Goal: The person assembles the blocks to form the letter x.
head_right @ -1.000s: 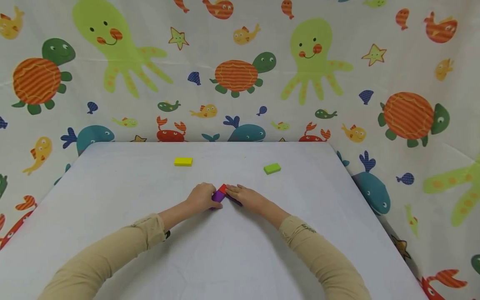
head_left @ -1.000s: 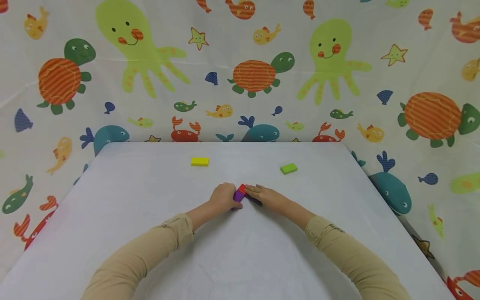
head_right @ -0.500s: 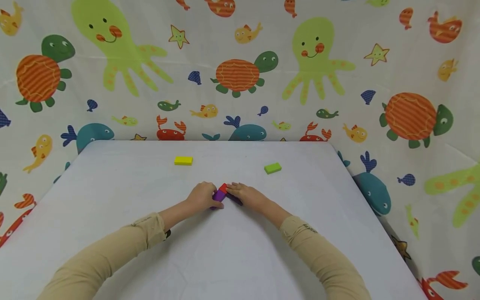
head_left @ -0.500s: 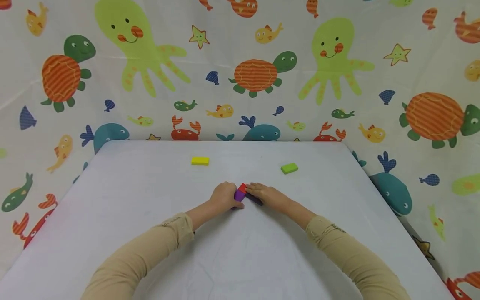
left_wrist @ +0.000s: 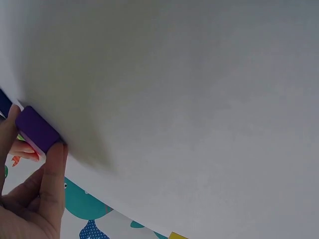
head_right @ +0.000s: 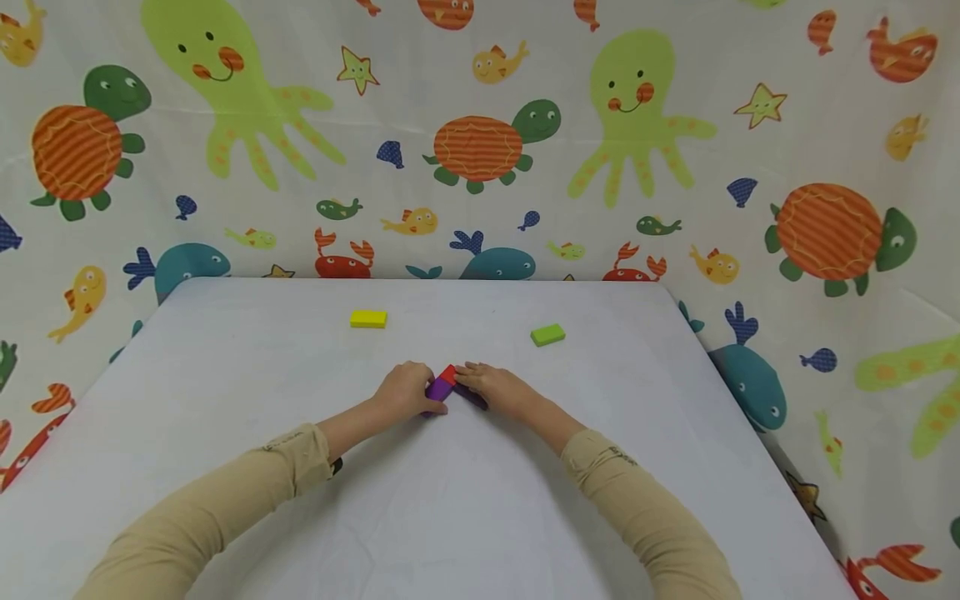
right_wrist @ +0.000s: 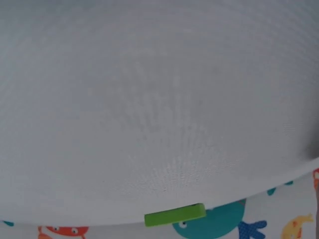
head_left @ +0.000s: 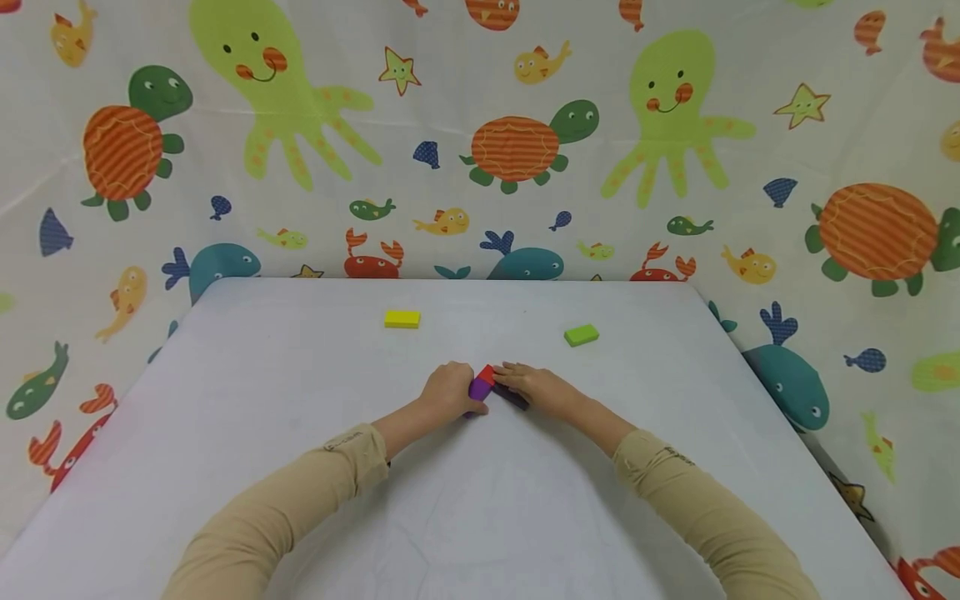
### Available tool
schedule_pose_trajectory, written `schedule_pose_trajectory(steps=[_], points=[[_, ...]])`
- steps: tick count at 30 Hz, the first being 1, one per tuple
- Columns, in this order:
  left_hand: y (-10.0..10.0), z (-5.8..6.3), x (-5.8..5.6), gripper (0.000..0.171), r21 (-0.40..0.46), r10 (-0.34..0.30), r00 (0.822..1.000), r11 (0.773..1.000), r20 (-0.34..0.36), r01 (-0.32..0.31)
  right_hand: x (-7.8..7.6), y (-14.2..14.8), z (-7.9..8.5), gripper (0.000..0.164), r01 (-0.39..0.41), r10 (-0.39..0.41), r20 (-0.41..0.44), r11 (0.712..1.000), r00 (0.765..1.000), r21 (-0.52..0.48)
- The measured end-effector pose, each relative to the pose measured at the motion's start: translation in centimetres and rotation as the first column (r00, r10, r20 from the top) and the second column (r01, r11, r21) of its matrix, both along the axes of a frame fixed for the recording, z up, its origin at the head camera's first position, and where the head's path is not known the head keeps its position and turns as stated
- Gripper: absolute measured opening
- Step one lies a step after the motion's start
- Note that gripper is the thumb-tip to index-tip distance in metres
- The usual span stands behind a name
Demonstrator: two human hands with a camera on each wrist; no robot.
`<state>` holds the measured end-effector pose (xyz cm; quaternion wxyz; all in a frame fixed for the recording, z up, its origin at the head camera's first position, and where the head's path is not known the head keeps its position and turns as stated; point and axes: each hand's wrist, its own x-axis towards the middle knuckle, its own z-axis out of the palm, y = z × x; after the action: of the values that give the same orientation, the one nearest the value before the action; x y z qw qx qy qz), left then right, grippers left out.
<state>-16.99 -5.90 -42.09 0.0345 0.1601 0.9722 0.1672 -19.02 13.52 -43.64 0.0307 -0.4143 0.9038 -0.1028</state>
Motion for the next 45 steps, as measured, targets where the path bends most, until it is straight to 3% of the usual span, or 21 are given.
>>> schedule_pose_trajectory(steps=[18, 27, 45], points=[[-0.18, -0.30, -0.13, 0.044, -0.009, -0.030, 0.998, 1.000, -0.056, 0.030, -0.06, -0.11, 0.16, 0.037, -0.012, 0.012, -0.010, 1.000, 1.000, 0.010], [-0.21, -0.03, -0.04, 0.043, 0.007, -0.028, 0.999, 1.000, -0.039, 0.028, -0.07, -0.10, 0.15, 0.036, -0.017, 0.017, -0.020, 1.000, 1.000, 0.008], [-0.40, -0.38, -0.24, 0.040, 0.017, -0.058, 0.997, 0.998, -0.058, 0.059, 0.02, -0.34, 0.54, 0.033, -0.003, 0.008, -0.103, 0.999, 0.995, 0.051]])
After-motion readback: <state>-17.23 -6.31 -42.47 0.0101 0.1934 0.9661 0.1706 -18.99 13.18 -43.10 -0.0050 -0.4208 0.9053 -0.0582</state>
